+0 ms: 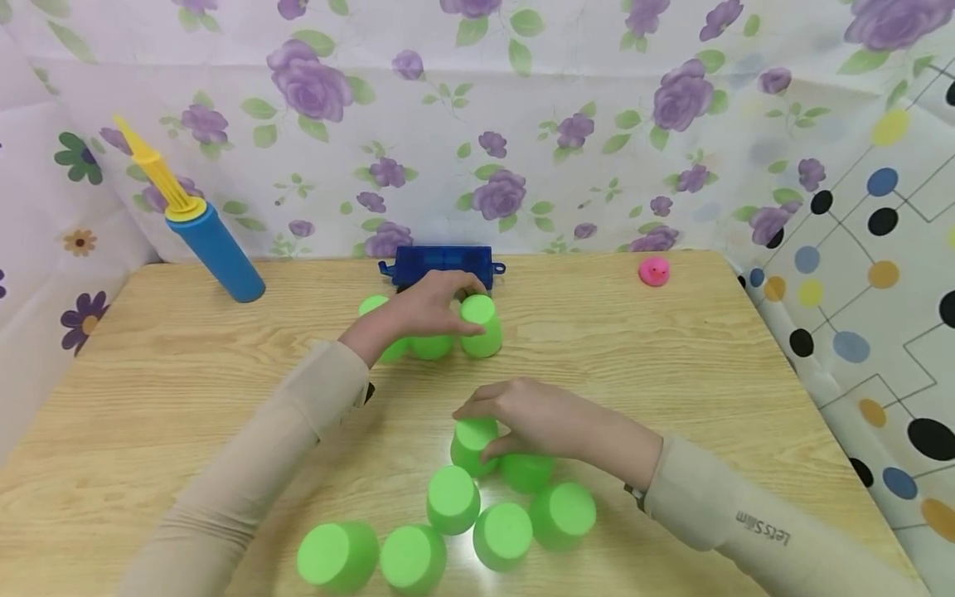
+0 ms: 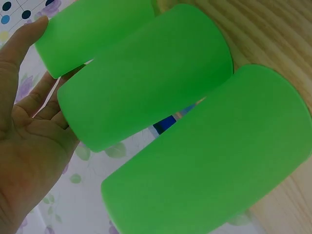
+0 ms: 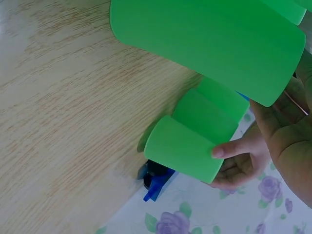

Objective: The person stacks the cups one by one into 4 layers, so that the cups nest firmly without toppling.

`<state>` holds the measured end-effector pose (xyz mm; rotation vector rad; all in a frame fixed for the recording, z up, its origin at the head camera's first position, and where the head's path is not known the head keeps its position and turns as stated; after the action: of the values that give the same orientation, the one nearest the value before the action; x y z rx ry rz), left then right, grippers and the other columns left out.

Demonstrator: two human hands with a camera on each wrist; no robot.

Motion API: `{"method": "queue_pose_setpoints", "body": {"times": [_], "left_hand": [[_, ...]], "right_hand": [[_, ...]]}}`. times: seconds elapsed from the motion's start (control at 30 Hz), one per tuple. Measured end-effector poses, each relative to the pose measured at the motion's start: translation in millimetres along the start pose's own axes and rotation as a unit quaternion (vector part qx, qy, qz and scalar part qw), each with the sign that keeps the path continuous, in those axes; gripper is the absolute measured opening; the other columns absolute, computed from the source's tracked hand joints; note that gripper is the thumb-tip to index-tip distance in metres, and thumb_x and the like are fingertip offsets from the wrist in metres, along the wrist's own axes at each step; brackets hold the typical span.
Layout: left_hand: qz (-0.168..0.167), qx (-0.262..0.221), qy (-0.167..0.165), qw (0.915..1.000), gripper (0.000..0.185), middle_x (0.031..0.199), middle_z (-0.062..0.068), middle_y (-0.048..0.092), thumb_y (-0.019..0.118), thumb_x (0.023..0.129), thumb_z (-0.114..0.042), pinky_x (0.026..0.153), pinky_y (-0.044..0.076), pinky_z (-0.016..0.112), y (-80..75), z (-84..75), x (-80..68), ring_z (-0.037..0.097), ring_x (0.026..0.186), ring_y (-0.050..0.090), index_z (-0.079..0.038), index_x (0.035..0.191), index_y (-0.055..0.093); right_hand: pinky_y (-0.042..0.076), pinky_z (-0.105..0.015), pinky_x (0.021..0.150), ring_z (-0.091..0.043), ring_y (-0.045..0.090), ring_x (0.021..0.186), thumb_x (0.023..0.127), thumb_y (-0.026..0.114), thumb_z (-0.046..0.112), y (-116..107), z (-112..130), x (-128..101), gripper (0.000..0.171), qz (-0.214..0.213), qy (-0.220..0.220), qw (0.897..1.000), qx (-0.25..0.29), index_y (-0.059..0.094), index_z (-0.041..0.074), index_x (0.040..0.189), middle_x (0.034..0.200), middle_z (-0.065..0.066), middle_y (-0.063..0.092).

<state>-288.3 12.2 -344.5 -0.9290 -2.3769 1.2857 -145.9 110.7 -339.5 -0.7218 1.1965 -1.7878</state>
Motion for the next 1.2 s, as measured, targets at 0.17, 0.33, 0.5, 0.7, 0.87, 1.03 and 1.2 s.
{"method": "queue_pose_setpoints", "body": {"times": [0.17, 0.33, 0.5, 0.7, 0.87, 1.03, 1.2], "left_hand": [[0.01, 0.002, -0.003, 0.9999, 0.05, 0.112, 0.002, 0.059, 0.075, 0.079, -0.032, 0.086, 0.047, 0.027, 2.7, 3.3, 0.6, 0.015, 0.101, 0.054, -0.011, 0.12, 0.056], [0.019, 0.001, -0.012, 0.9997, 0.052, 0.113, 0.002, 0.059, 0.075, 0.079, -0.033, 0.087, 0.047, 0.027, 3.1, 7.9, 1.9, 0.015, 0.102, 0.055, -0.01, 0.122, 0.056], [0.025, -0.002, -0.025, 0.9994, 0.053, 0.115, 0.003, 0.058, 0.074, 0.079, -0.033, 0.087, 0.047, 0.028, 1.7, 10.6, 1.5, 0.016, 0.103, 0.054, -0.011, 0.123, 0.055], [0.022, -0.021, -0.029, 0.9991, 0.053, 0.115, 0.003, 0.058, 0.074, 0.08, -0.032, 0.088, 0.047, 0.029, 2.9, 11.8, 0.2, 0.016, 0.104, 0.054, -0.01, 0.124, 0.055], [0.014, -0.027, -0.03, 0.9991, 0.052, 0.116, 0.002, 0.058, 0.074, 0.08, -0.031, 0.089, 0.047, 0.029, 2.8, 11.5, -1.5, 0.016, 0.105, 0.054, -0.01, 0.124, 0.055], [0.01, -0.027, -0.027, 0.9992, 0.051, 0.115, 0.003, 0.058, 0.074, 0.08, -0.03, 0.089, 0.047, 0.028, 2.7, 10.5, -1.7, 0.016, 0.104, 0.054, -0.009, 0.123, 0.055], [0.005, -0.012, -0.034, 0.9993, 0.064, 0.125, 0.003, 0.051, 0.075, 0.077, -0.041, 0.098, 0.042, 0.036, 0.3, 9.9, -6.0, 0.02, 0.116, 0.049, -0.014, 0.129, 0.05]], "right_hand": [[0.049, -0.026, 0.092, -0.014, 0.059, 0.11, 0.08, 0.072, 0.033, 0.3, -0.6, 0.2, 0.047, -0.001, -0.001, 1.0, 0.003, 0.062, 0.011, 0.12, 0.119, 0.001, 0.063], [0.049, -0.026, 0.091, -0.014, 0.059, 0.109, 0.08, 0.072, 0.033, 0.8, 0.9, -0.6, 0.047, -0.01, -0.007, 1.0, 0.01, 0.063, 0.011, 0.12, 0.118, 0.001, 0.063], [0.049, -0.026, 0.091, -0.015, 0.059, 0.11, 0.08, 0.072, 0.033, 0.7, -0.2, -1.7, 0.047, -0.02, -0.007, 1.0, 0.009, 0.063, 0.011, 0.12, 0.119, 0.001, 0.063], [0.049, -0.026, 0.091, -0.014, 0.058, 0.111, 0.081, 0.072, 0.032, 3.0, -3.7, -2.9, 0.046, -0.028, -0.012, 0.999, 0.026, 0.063, 0.011, 0.12, 0.119, 0.002, 0.062], [0.05, -0.026, 0.09, -0.013, 0.059, 0.109, 0.082, 0.072, 0.032, 4.0, -4.8, -3.9, 0.044, -0.035, -0.019, 0.999, 0.03, 0.063, 0.011, 0.12, 0.118, 0.003, 0.062], [0.05, -0.026, 0.09, -0.012, 0.059, 0.109, 0.082, 0.072, 0.032, 4.5, -5.4, -3.7, 0.044, -0.04, -0.022, 0.998, 0.03, 0.063, 0.011, 0.119, 0.117, 0.003, 0.062], [0.05, -0.027, 0.09, -0.012, 0.058, 0.109, 0.081, 0.073, 0.032, 6.0, -7.5, -4.3, 0.045, -0.046, -0.016, 0.998, 0.04, 0.063, 0.012, 0.119, 0.117, 0.004, 0.062]]}}
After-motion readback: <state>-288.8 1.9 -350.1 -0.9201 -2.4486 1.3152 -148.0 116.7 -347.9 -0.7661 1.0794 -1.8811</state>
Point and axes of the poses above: each hand's wrist, its own x-axis towards the middle knuckle, its own y-axis out of the palm, z = x × y, the point moved 6 cm from there along x, towards the middle knuckle
